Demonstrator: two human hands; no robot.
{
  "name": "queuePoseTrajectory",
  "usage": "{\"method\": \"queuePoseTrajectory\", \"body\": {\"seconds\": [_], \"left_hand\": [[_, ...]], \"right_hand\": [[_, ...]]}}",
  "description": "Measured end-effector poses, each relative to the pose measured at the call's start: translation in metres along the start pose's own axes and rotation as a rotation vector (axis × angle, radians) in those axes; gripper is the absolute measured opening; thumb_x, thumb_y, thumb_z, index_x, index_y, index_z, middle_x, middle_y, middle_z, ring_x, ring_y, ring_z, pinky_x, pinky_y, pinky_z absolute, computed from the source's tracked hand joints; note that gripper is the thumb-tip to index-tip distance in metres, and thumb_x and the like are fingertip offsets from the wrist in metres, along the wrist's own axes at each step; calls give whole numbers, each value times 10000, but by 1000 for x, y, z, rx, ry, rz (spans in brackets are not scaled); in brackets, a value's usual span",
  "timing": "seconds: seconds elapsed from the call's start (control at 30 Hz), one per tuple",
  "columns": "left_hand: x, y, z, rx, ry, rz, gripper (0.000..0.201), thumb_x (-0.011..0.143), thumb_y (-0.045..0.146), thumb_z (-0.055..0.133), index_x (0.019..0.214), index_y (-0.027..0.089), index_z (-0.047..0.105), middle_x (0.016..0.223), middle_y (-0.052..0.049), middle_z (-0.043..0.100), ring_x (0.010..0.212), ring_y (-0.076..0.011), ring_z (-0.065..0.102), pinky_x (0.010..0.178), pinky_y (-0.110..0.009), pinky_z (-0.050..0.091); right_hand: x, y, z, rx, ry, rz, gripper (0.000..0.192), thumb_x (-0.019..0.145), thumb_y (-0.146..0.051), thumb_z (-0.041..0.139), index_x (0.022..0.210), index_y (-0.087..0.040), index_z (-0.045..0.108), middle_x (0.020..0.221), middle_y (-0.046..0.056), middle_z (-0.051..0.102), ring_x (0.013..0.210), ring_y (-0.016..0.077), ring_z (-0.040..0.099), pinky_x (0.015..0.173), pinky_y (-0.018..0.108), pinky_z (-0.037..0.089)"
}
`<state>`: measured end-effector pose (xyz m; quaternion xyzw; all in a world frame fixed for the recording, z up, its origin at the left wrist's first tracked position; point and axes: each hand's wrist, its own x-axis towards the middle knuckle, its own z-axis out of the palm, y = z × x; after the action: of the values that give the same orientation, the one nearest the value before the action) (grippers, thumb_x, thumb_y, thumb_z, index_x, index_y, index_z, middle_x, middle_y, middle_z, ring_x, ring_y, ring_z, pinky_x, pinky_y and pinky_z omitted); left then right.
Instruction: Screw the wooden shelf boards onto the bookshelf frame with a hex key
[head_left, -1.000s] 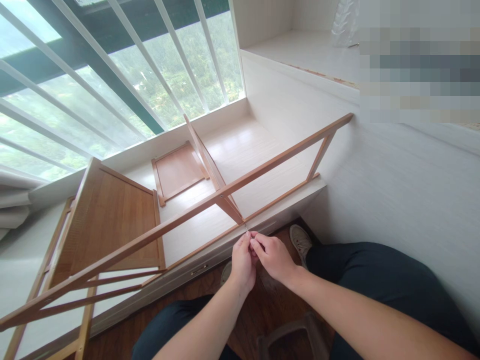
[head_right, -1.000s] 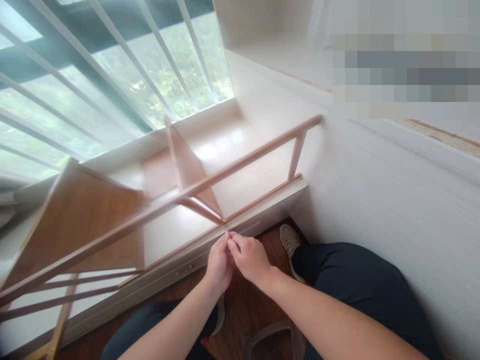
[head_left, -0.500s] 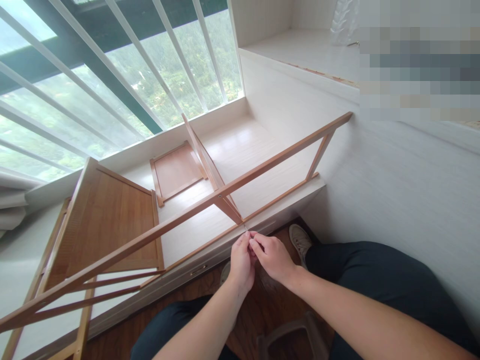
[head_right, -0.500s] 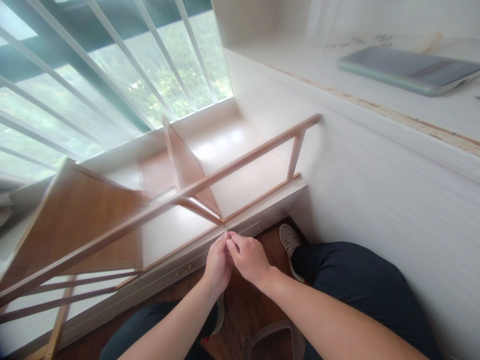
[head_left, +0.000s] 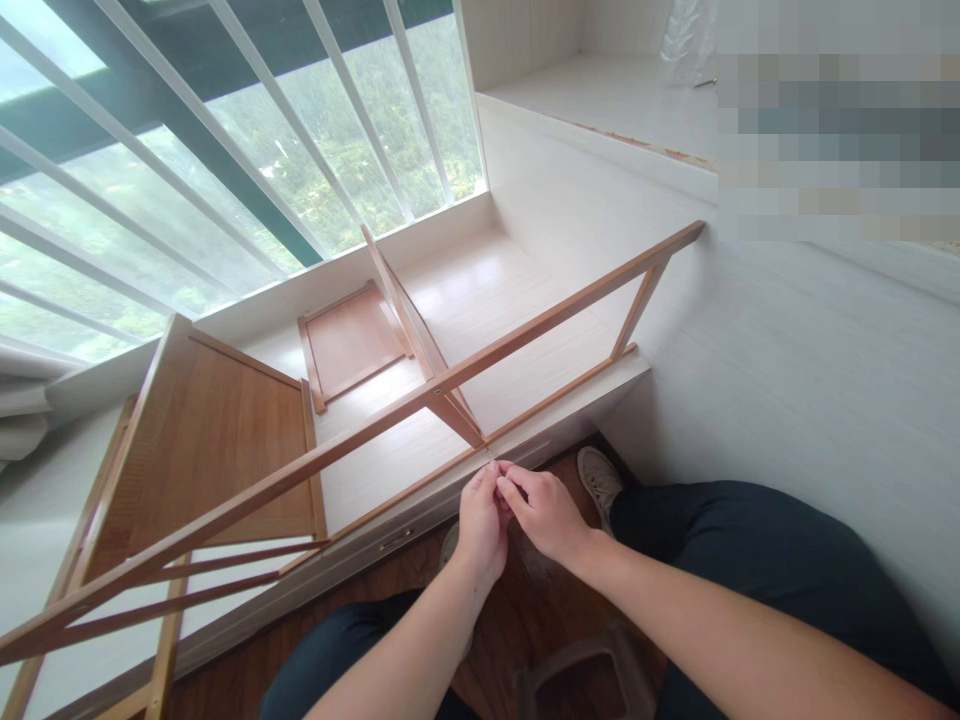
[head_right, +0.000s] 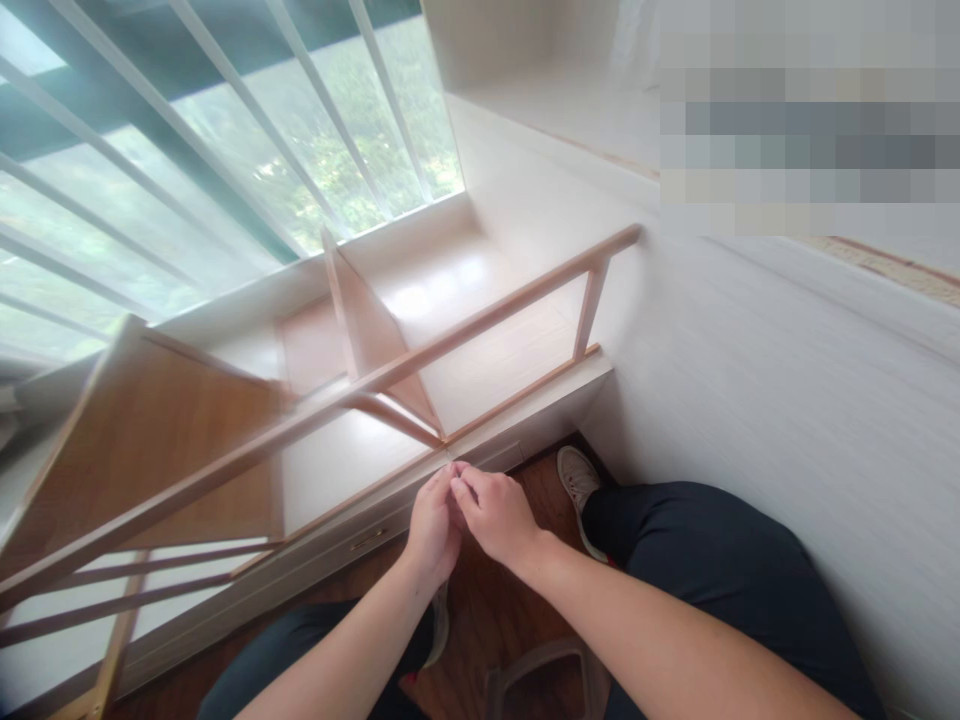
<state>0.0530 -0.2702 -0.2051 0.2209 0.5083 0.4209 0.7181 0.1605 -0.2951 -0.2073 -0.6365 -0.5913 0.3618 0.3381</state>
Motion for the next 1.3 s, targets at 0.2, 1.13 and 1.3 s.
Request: {"method": "queuePoseTrajectory", "body": {"seconds": [0.2,1.13,1.3], "left_hand": [[0,2,1,9,-5,8,366,726,455,796,829,122,686,575,19,561,468,-82,504,447,-188,395],[1,-1,-3,184,-13,-38,419,736,531,764,850,140,665,562,5,602,384,-112,502,347,-215,371],[0,0,-5,198,-15,-47,399,734,513,767,852,142,680,587,4,596,414,-113,501,365,-227,387]], "right_hand": [[1,5,9,375,-14,75,365,985,-371,447,698,-195,586,588,-1,600,542,123,537,552,232,380],[4,10,21,595,-176,365,318,949,-394,528,723,-174,574,476,-54,496,387,86,446,403,196,305],[2,7,19,435,-169,298,335,981,-366,460,742,-177,599,519,-23,539,484,125,524,488,225,362]]}}
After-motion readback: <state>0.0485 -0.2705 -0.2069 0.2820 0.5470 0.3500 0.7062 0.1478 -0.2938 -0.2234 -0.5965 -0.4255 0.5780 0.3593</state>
